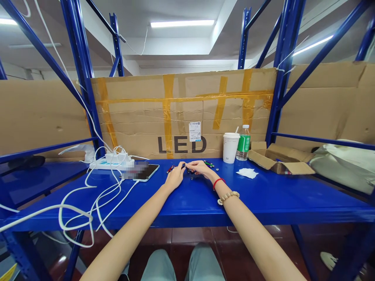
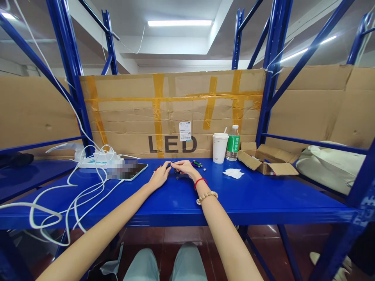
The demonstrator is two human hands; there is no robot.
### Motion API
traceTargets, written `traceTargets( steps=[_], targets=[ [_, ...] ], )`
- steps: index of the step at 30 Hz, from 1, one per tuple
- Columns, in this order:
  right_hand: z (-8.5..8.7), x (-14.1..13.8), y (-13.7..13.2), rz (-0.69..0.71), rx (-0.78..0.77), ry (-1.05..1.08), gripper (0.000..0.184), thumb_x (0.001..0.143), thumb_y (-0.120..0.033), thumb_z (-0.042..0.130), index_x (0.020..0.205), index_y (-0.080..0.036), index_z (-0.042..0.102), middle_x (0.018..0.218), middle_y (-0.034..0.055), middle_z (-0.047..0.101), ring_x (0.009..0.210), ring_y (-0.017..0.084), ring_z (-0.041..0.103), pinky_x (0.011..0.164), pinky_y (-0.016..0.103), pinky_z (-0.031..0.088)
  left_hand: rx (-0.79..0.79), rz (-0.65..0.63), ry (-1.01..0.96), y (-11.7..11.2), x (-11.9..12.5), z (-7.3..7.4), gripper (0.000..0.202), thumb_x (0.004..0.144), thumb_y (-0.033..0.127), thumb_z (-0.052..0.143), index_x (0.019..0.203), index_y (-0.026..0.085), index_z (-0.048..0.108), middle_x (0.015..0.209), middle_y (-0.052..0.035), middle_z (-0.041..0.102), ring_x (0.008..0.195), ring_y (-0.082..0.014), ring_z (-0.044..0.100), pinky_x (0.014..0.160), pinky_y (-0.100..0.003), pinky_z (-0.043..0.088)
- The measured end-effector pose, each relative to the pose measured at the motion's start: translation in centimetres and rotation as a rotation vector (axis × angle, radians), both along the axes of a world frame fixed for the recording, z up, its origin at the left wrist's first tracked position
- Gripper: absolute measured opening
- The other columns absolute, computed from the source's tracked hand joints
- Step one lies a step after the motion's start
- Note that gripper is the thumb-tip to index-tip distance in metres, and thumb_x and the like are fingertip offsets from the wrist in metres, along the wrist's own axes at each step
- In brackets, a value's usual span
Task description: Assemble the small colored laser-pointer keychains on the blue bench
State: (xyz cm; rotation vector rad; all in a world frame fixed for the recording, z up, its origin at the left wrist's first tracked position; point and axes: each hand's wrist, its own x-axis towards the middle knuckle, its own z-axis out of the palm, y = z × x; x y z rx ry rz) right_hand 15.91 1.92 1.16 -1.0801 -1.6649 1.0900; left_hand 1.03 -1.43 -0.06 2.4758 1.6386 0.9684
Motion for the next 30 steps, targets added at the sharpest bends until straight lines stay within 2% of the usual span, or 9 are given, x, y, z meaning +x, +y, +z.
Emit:
traceTargets(
  steps=[8,15,21,26,30],
  targets=[
    [0.0,-0.3,-0.1,-0.032,0.02,-0.047,0.042,0.053,-0.053,0.066,0.067,-0.014,0.064,0.054,-0.0018,0.05,0.049,0.005,0.041,0.039,0.014,0.028,-0.015,0.023,0.004,0.3,0.0,-0.1,0.024,0.088,0.03,0.026,0.105,0.028,0.042,0.096,-0.0022,0.06,0.092,-0.0201,0.055,0.067,-0.027,0.041],
    [-0.2,-0.2,0.2,0.015,0.14,0.008,0.042,0.059,-0.046,0.065,0.087,-0.015,0.066,0.064,0.0007,0.057,0.052,0.006,0.044,0.039,0.014,0.028,-0.057,0.032,-0.091,0.6,-0.1,0.0,0.027,0.088,0.03,0.024,0.108,0.027,0.042,0.096,-0.0027,0.061,0.091,-0.0198,0.056,0.07,-0.029,0.042],
    [0.1,0.0,0.1,0.057,0.141,0.001,0.042,0.058,-0.042,0.066,0.091,-0.014,0.066,0.068,0.0022,0.06,0.054,0.006,0.046,0.041,0.016,0.03,-0.096,0.042,-0.108,0.9,-0.2,0.0,0.029,0.087,0.032,0.025,0.108,0.028,0.045,0.094,-0.0017,0.061,0.091,-0.0186,0.056,0.074,-0.029,0.041],
    [-0.3,0.3,0.9,0.069,0.157,-0.022,0.039,0.053,-0.042,0.068,0.077,-0.012,0.067,0.063,0.0013,0.058,0.051,0.006,0.045,0.04,0.016,0.03,-0.076,-0.059,-0.095,1.1,-0.4,-0.3,0.028,0.087,0.032,0.026,0.104,0.027,0.048,0.094,-0.0012,0.061,0.087,-0.0162,0.056,0.075,-0.028,0.041],
    [-1.1,0.8,1.8,0.097,0.169,-0.059,0.037,0.049,-0.043,0.069,0.068,-0.011,0.065,0.05,-0.0026,0.052,0.044,0.005,0.041,0.039,0.017,0.029,-0.107,-0.118,-0.058,0.9,-0.6,-0.5,0.026,0.086,0.033,0.027,0.099,0.025,0.048,0.092,-0.0019,0.061,0.086,-0.0159,0.056,0.075,-0.028,0.041]
  ],
)
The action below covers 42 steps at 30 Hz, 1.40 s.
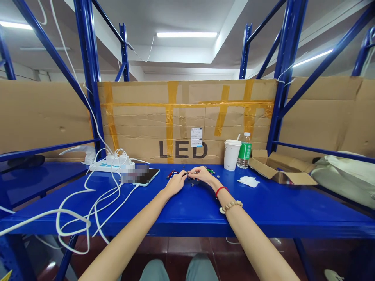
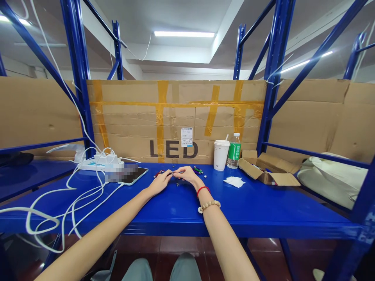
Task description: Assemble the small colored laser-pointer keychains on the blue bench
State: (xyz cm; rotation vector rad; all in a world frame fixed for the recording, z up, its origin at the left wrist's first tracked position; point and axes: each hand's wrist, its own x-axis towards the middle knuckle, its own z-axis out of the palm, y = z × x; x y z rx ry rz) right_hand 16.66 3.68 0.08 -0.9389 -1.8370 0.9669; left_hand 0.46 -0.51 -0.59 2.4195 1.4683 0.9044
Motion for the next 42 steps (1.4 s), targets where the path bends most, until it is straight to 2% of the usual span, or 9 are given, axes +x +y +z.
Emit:
traceTargets(
  steps=[3,13,25,30,35,42],
  targets=[
    [-0.4,0.2,0.3,-0.007,0.02,-0.022,0.038,0.048,-0.045,0.07,0.064,-0.011,0.063,0.044,-0.0047,0.048,0.038,0.004,0.037,0.038,0.018,0.028,-0.015,-0.007,0.033,-0.3,0.0,0.0,0.024,0.086,0.034,0.028,0.099,0.024,0.046,0.094,-0.0032,0.06,0.089,-0.0178,0.056,0.077,-0.03,0.041],
    [-0.2,0.1,-0.1,-0.004,0.034,-0.042,0.039,0.052,-0.05,0.067,0.059,-0.012,0.06,0.044,-0.0048,0.047,0.038,0.003,0.037,0.037,0.018,0.029,-0.002,-0.028,0.037,-1.1,0.1,0.5,0.018,0.086,0.029,0.029,0.098,0.024,0.042,0.096,-0.0033,0.06,0.092,-0.0186,0.055,0.077,-0.03,0.041],
    [1.1,-0.5,-1.3,-0.065,-0.094,-0.054,0.04,0.049,-0.05,0.069,0.057,-0.013,0.059,0.042,-0.0047,0.046,0.04,0.004,0.037,0.037,0.016,0.03,0.144,0.086,0.129,-1.2,0.4,0.6,0.019,0.087,0.026,0.029,0.098,0.023,0.044,0.097,-0.0037,0.06,0.094,-0.0166,0.054,0.075,-0.026,0.04],
    [1.2,-0.5,-1.2,-0.071,-0.108,-0.049,0.038,0.049,-0.048,0.07,0.056,-0.013,0.058,0.043,-0.0046,0.046,0.041,0.004,0.038,0.036,0.016,0.03,0.153,0.153,0.183,-1.2,0.5,0.6,0.021,0.087,0.027,0.029,0.098,0.023,0.046,0.093,-0.0037,0.06,0.093,-0.0172,0.054,0.075,-0.026,0.04],
    [1.3,-0.5,-1.3,-0.075,-0.128,-0.043,0.035,0.05,-0.047,0.069,0.055,-0.014,0.059,0.043,-0.0042,0.046,0.042,0.005,0.039,0.036,0.016,0.029,0.174,0.169,0.207,-1.0,0.7,0.5,0.023,0.087,0.027,0.027,0.099,0.023,0.046,0.093,-0.0048,0.06,0.093,-0.0183,0.054,0.072,-0.026,0.041],
    [1.0,-0.5,-1.0,-0.078,-0.108,-0.071,0.041,0.054,-0.053,0.065,0.062,-0.013,0.062,0.044,-0.0043,0.043,0.041,0.004,0.037,0.036,0.015,0.028,0.115,0.174,0.183,-0.9,0.7,0.6,0.024,0.088,0.029,0.027,0.101,0.023,0.045,0.096,-0.0049,0.061,0.094,-0.0178,0.055,0.07,-0.026,0.041]
  ],
)
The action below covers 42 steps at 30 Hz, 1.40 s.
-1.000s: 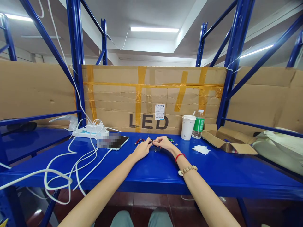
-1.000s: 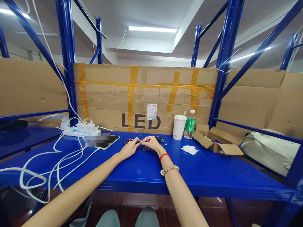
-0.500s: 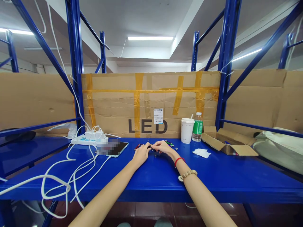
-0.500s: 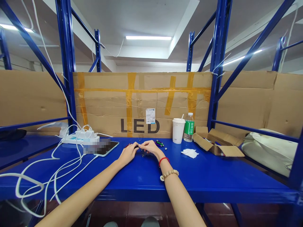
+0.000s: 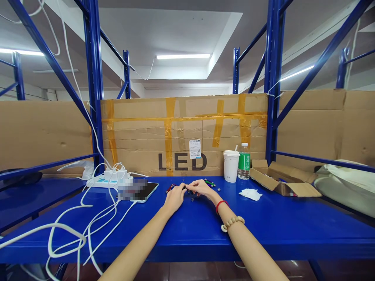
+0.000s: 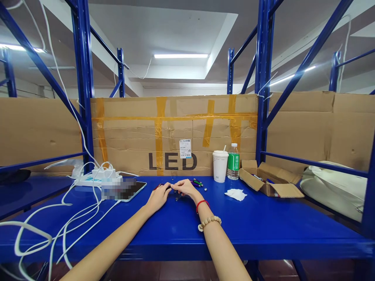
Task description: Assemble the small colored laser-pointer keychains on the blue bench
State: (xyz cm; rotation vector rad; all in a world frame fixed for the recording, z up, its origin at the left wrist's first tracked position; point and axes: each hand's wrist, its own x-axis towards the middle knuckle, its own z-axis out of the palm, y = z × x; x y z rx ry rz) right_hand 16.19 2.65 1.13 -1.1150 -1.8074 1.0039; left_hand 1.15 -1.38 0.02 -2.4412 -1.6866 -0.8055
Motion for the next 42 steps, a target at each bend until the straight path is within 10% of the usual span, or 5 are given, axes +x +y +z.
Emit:
traceTargets(
  steps=[30,42],
  targets=[
    [0.3,0.3,0.2,0.075,0.021,0.11,0.04,0.053,-0.04,0.07,0.084,-0.016,0.067,0.069,0.0017,0.061,0.054,0.006,0.047,0.043,0.017,0.031,-0.1,-0.193,-0.385,1.9,-0.4,-1.2,0.031,0.086,0.036,0.027,0.098,0.022,0.052,0.074,-0.0001,0.06,0.071,-0.014,0.055,0.063,-0.023,0.04],
    [-0.2,0.5,0.8,0.111,0.106,0.006,0.032,0.05,-0.041,0.07,0.063,-0.012,0.062,0.05,-0.003,0.051,0.044,0.005,0.042,0.038,0.018,0.03,-0.134,-0.285,-0.322,1.6,-0.8,-1.1,0.028,0.086,0.035,0.027,0.09,0.022,0.051,0.072,0.0004,0.058,0.067,-0.014,0.054,0.059,-0.023,0.038]
  ],
)
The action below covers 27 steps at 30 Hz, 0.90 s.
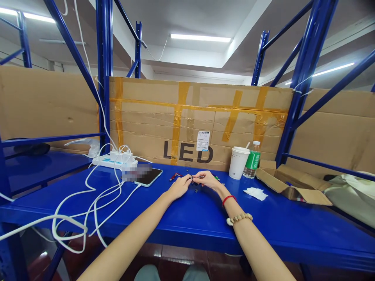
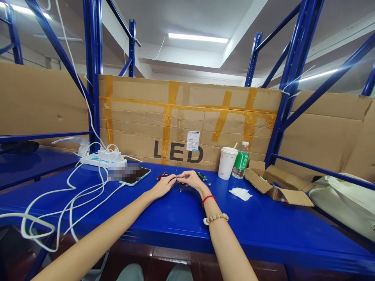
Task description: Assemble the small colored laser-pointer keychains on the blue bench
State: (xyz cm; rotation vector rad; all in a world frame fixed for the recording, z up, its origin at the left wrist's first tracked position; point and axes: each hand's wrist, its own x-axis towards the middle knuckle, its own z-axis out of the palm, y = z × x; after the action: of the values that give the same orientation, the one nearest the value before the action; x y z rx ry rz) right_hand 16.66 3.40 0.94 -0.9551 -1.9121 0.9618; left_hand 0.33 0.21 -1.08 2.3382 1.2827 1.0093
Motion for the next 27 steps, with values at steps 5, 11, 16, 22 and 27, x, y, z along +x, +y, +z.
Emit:
traceTargets(
  steps=[5,11,16,22,27],
  targets=[
    [-0.3,0.0,0.1,0.014,0.013,-0.021,0.033,0.049,-0.042,0.07,0.059,-0.013,0.059,0.047,-0.0042,0.049,0.039,0.004,0.038,0.037,0.019,0.029,-0.001,-0.009,0.091,-0.4,-0.5,0.2,0.024,0.085,0.037,0.031,0.094,0.022,0.048,0.079,-0.0018,0.06,0.074,-0.0162,0.056,0.064,-0.025,0.04],
    [-0.3,-0.2,-0.3,-0.001,0.002,-0.027,0.035,0.048,-0.044,0.07,0.056,-0.012,0.058,0.045,-0.0043,0.048,0.039,0.004,0.038,0.037,0.019,0.03,0.093,0.021,0.207,-1.1,-0.8,1.0,0.015,0.085,0.031,0.034,0.094,0.023,0.043,0.09,-0.0037,0.06,0.086,-0.0187,0.057,0.071,-0.027,0.041],
    [-0.4,-0.2,-0.3,-0.003,0.02,-0.016,0.038,0.047,-0.047,0.069,0.055,-0.013,0.056,0.046,-0.004,0.048,0.038,0.004,0.037,0.036,0.019,0.029,0.156,0.052,0.263,-1.5,-0.8,1.4,0.012,0.085,0.028,0.034,0.092,0.023,0.042,0.094,-0.0038,0.061,0.091,-0.0199,0.057,0.069,-0.027,0.042],
    [0.0,-0.6,-0.8,-0.009,0.048,0.004,0.039,0.051,-0.05,0.067,0.048,-0.014,0.051,0.04,-0.0044,0.044,0.037,0.004,0.036,0.037,0.019,0.029,0.196,0.064,0.228,-1.1,-0.8,1.2,0.011,0.084,0.026,0.036,0.092,0.023,0.043,0.101,-0.0025,0.06,0.094,-0.0198,0.056,0.072,-0.027,0.043],
    [0.3,-1.1,-0.9,-0.029,0.04,0.049,0.044,0.051,-0.054,0.066,0.045,-0.015,0.046,0.038,-0.0048,0.043,0.035,0.004,0.035,0.037,0.02,0.03,0.205,0.088,0.155,-1.3,-0.6,1.4,0.016,0.084,0.026,0.037,0.098,0.024,0.045,0.102,-0.0021,0.061,0.094,-0.0194,0.056,0.073,-0.026,0.043]
  ],
)
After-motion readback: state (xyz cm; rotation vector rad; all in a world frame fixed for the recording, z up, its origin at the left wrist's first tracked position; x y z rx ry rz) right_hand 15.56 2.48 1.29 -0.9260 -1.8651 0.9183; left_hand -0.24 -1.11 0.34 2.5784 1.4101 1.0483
